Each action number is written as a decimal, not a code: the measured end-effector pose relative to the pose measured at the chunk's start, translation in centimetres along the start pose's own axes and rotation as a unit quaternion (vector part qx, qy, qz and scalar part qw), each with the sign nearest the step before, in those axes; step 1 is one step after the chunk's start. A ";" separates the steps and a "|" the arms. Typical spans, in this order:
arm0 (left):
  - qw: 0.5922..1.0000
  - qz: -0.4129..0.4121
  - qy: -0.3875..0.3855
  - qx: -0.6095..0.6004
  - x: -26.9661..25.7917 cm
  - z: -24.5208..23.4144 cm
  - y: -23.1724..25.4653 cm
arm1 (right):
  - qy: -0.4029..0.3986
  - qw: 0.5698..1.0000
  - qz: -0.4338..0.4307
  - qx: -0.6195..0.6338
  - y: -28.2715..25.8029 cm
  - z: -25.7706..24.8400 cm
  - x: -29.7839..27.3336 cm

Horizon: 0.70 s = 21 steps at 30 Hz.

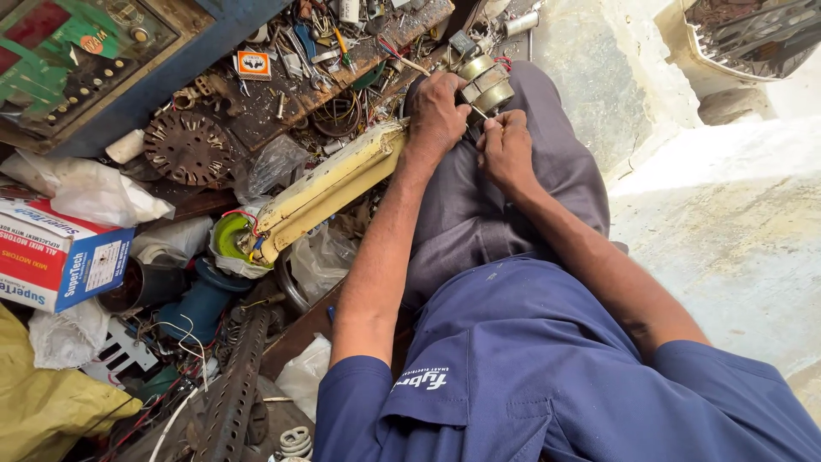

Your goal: The person sits on the workshop floor and works on a small electric motor/pump assembly held on their lap, turning and fitting its parts by hand. They pick small components from the cluttered workbench, press and align parts onto the housing, and near the end use pliers and a screwdriver-like tool on the assembly.

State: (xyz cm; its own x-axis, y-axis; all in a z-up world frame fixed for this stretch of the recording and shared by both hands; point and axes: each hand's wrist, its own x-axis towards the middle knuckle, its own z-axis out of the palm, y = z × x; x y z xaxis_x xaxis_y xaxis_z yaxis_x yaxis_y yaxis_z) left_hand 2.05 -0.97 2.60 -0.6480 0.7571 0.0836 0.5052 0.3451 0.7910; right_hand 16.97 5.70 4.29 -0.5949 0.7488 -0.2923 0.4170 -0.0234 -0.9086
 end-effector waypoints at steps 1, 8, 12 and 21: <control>1.000 0.001 0.005 -0.008 -0.1 0.0 0.0 | 0.019 0.999 -0.030 -0.038 -0.2 0.0 0.0; 1.000 -0.019 -0.005 -0.016 0.1 -1.0 1.1 | -0.013 0.985 0.123 0.119 2.0 -0.3 0.5; 0.999 -0.042 -0.027 0.002 0.1 0.1 0.4 | 0.005 0.998 -0.057 -0.036 1.7 -0.5 -0.5; 0.998 -0.048 -0.032 0.007 0.3 -0.2 0.3 | 0.004 0.995 -0.023 -0.101 0.9 -0.7 0.0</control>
State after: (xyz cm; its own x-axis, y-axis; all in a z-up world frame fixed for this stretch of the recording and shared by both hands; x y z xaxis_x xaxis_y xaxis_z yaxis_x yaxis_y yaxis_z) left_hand 1.88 -0.77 2.98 -0.6557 0.7543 -0.0318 0.4514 0.4255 0.7844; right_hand 17.80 6.16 3.65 -0.6121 0.7508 -0.2482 0.5195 0.1451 -0.8421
